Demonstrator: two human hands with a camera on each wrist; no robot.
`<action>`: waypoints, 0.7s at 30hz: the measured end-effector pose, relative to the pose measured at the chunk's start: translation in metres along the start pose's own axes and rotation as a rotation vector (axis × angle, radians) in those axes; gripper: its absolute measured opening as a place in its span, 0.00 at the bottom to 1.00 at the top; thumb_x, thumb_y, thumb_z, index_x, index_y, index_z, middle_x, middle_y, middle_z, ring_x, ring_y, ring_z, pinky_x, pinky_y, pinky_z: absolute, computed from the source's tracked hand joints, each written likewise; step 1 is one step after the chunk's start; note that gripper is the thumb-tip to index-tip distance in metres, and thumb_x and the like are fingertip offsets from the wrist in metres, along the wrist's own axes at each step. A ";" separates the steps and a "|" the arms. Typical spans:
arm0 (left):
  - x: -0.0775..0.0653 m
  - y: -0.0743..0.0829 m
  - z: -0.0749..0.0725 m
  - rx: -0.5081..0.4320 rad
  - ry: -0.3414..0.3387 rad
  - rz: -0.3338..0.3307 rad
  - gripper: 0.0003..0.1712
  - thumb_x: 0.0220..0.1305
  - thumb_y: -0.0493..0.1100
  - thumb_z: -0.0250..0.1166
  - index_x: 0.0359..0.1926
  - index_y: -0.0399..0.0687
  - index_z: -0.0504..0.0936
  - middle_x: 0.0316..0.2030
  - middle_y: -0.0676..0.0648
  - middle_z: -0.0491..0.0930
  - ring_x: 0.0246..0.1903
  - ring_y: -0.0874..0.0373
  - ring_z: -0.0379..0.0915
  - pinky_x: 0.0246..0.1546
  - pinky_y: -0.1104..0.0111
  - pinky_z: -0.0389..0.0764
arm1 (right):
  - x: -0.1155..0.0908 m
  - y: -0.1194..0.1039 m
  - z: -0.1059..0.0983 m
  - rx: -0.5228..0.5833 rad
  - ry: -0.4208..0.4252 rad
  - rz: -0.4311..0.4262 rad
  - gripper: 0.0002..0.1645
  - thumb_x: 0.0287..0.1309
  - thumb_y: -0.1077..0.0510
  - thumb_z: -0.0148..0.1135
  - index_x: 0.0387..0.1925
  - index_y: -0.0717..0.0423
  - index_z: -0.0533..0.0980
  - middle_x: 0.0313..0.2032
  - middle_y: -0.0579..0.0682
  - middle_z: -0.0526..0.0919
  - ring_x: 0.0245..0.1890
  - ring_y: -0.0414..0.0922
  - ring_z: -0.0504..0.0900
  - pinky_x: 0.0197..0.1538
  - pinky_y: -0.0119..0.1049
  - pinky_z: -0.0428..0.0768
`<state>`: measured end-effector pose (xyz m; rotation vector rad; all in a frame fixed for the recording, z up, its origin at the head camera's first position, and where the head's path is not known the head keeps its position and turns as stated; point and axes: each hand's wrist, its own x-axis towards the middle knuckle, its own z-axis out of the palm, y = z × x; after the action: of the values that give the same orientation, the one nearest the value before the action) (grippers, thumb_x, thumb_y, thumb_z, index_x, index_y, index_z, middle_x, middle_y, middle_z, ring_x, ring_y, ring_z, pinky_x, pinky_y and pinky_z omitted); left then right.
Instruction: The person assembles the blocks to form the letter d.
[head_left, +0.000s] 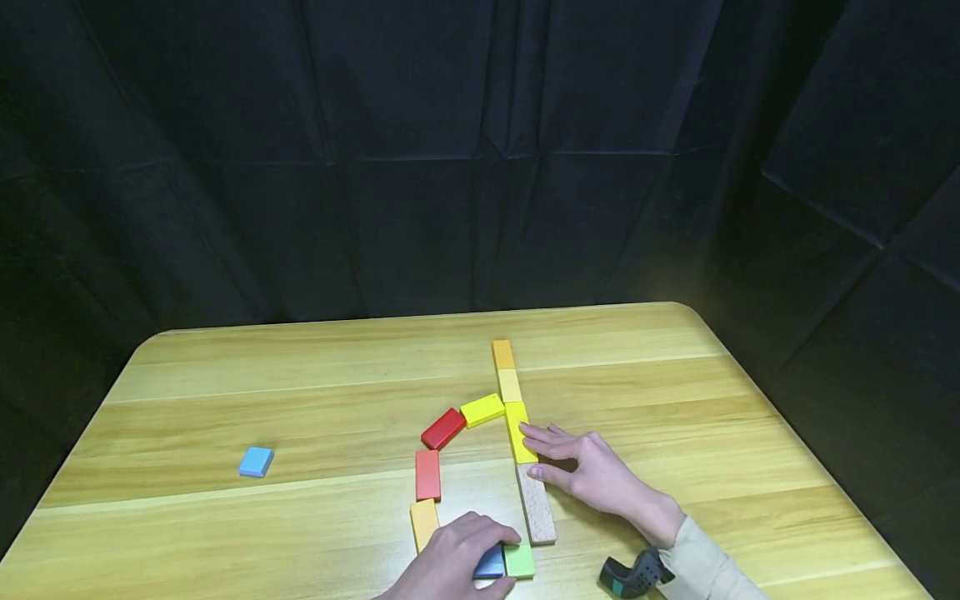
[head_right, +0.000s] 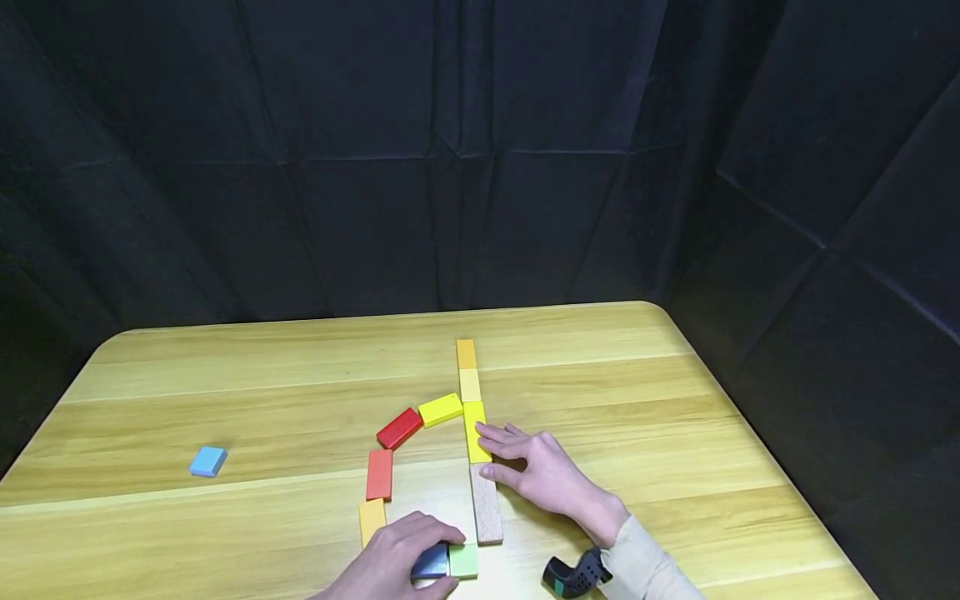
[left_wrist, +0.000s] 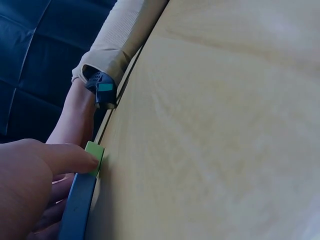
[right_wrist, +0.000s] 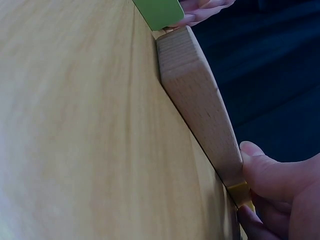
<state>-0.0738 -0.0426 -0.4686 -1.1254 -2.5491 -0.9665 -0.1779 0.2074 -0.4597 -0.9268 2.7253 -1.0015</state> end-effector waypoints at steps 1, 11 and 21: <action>0.000 0.000 0.000 -0.001 -0.003 -0.002 0.18 0.52 0.42 0.75 0.45 0.49 0.83 0.40 0.57 0.85 0.41 0.69 0.75 0.40 0.87 0.71 | 0.000 0.000 0.000 0.001 -0.002 0.002 0.30 0.62 0.40 0.65 0.61 0.50 0.78 0.67 0.40 0.72 0.70 0.59 0.65 0.71 0.58 0.64; -0.001 0.000 0.001 -0.014 0.008 -0.003 0.18 0.54 0.43 0.74 0.46 0.49 0.83 0.40 0.57 0.85 0.41 0.69 0.75 0.40 0.86 0.71 | 0.000 0.001 0.000 -0.001 -0.006 0.008 0.31 0.62 0.39 0.64 0.61 0.50 0.78 0.67 0.39 0.72 0.70 0.58 0.65 0.71 0.58 0.63; -0.002 0.001 0.001 -0.025 0.008 -0.020 0.17 0.55 0.44 0.74 0.46 0.49 0.83 0.40 0.57 0.85 0.40 0.69 0.75 0.38 0.87 0.70 | 0.000 0.001 0.000 -0.003 -0.006 0.005 0.31 0.62 0.39 0.64 0.61 0.50 0.78 0.67 0.39 0.72 0.71 0.58 0.65 0.71 0.57 0.64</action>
<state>-0.0719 -0.0425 -0.4698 -1.1019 -2.5535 -1.0084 -0.1789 0.2081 -0.4602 -0.9216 2.7232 -0.9922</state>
